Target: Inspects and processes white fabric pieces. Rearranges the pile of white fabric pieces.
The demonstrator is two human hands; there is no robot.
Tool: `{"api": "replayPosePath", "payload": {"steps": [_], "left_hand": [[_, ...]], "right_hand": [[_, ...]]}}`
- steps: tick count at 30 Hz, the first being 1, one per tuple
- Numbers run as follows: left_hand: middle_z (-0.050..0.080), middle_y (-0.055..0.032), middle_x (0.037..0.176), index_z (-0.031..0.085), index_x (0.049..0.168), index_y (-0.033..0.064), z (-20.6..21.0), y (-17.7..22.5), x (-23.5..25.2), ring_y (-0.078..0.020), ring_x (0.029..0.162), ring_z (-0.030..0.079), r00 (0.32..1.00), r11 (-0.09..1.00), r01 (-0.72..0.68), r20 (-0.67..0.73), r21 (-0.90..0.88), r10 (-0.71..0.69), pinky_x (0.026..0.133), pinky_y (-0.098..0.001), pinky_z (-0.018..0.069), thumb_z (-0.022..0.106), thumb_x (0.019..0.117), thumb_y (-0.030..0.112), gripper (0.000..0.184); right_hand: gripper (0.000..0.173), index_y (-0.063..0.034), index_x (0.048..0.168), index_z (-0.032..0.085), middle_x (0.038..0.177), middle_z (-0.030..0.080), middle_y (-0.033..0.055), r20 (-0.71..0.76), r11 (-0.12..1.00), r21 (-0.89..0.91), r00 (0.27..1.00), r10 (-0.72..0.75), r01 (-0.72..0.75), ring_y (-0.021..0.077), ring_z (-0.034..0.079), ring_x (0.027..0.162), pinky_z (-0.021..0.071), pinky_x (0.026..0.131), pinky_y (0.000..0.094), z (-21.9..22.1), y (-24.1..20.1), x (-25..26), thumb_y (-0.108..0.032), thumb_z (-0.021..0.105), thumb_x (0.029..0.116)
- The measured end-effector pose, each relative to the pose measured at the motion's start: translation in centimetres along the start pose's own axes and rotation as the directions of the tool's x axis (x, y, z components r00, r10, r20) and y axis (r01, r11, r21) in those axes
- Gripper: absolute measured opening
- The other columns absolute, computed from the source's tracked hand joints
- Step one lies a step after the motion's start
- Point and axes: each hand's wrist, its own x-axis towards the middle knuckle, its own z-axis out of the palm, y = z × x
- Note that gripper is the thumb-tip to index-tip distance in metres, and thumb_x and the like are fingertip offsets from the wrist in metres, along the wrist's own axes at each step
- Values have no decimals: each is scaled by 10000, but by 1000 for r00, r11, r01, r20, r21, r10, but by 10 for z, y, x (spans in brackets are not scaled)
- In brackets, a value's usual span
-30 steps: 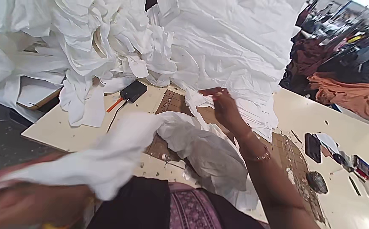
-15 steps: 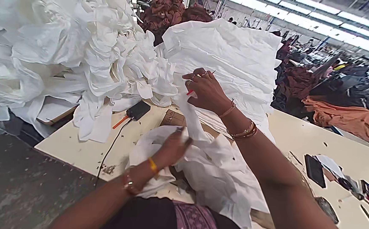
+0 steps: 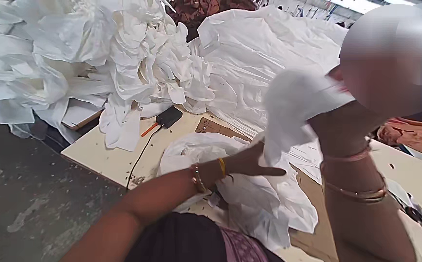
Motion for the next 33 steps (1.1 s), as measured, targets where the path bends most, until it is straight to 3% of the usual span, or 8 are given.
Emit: {"api": "replayPosePath", "payload": {"steps": [5, 8, 13, 18, 19, 24, 29, 33], "left_hand": [[629, -124, 1065, 524, 1275, -143, -20, -1, -36, -2, 944, 601, 878, 931, 102, -409, -351, -250, 883, -194, 516, 429, 1074, 49, 294], [643, -24, 931, 613, 1140, -38, -113, -13, -80, 20, 805, 595, 701, 990, 38, -709, 137, 71, 762, -193, 526, 476, 1031, 11, 181], [728, -259, 931, 682, 988, -98, -184, -15, -162, -312, 818, 726, 530, 445, 341, -561, 828, 636, 780, -413, 568, 619, 966, 87, 197], [614, -391, 1225, 665, 1216, -101, -165, -74, -206, -589, 1213, 557, 770, 389, 636, -580, 667, -266, 988, -724, 422, 624, 941, -39, 286], [601, -384, 1278, 663, 1233, -104, -160, -85, -214, -577, 1265, 529, 780, 416, 624, -557, 661, -286, 1043, -704, 400, 629, 924, -54, 314], [533, -342, 1411, 517, 1390, -78, -154, -85, -227, -559, 1369, 423, 868, 627, 350, -492, 696, 62, 1158, -654, 273, 649, 852, 419, 744], [673, -314, 1204, 722, 1050, -71, -142, -86, -197, -636, 1225, 519, 952, 532, 214, -296, 819, 73, 1059, -769, 299, 509, 967, 210, 362], [666, -230, 891, 638, 1035, -137, -133, -35, -167, -279, 839, 656, 864, 713, 406, -493, 571, -97, 792, -493, 512, 454, 1031, 129, 324]], "right_hand": [[429, 51, 1030, 598, 939, 630, 280, 88, 966, -231, 986, 142, -118, 421, 623, 893, 477, 759, 535, -12, 5, 1, -368, 650, 954], [480, 36, 1062, 581, 1033, 602, 290, 249, 942, -271, 931, 267, -198, 463, 595, 963, 458, 785, 612, -41, 68, -35, -431, 607, 956], [228, -29, 934, 640, 821, 696, 172, 383, 993, -77, 922, -55, 91, 350, 678, 758, 507, 628, 449, -19, -1, -138, -222, 534, 996], [473, 6, 1386, 575, 1369, 555, 310, 1000, 873, -9, 13, 17, -488, 496, 616, 1164, 536, 821, 601, -1, -81, -234, -150, 677, 952], [501, -12, 1394, 579, 1393, 539, 295, 999, 817, -36, -12, 35, -575, 481, 620, 1160, 534, 828, 602, -5, -80, -243, -186, 697, 939], [357, -20, 1219, 687, 1211, 698, 191, 832, 657, 73, 410, 375, -750, 384, 670, 1071, 534, 856, 557, -37, -27, -264, -249, 634, 949], [564, 39, 1358, 612, 1453, 522, 290, 981, 568, -21, 92, 170, -823, 500, 442, 1366, 294, 1150, 619, -16, -8, -310, -259, 762, 903], [240, 120, 1052, 711, 1088, 716, 263, 867, 553, 86, 336, 368, -829, 375, 679, 1073, 479, 1001, 520, -30, 11, -316, -77, 605, 968]]}}
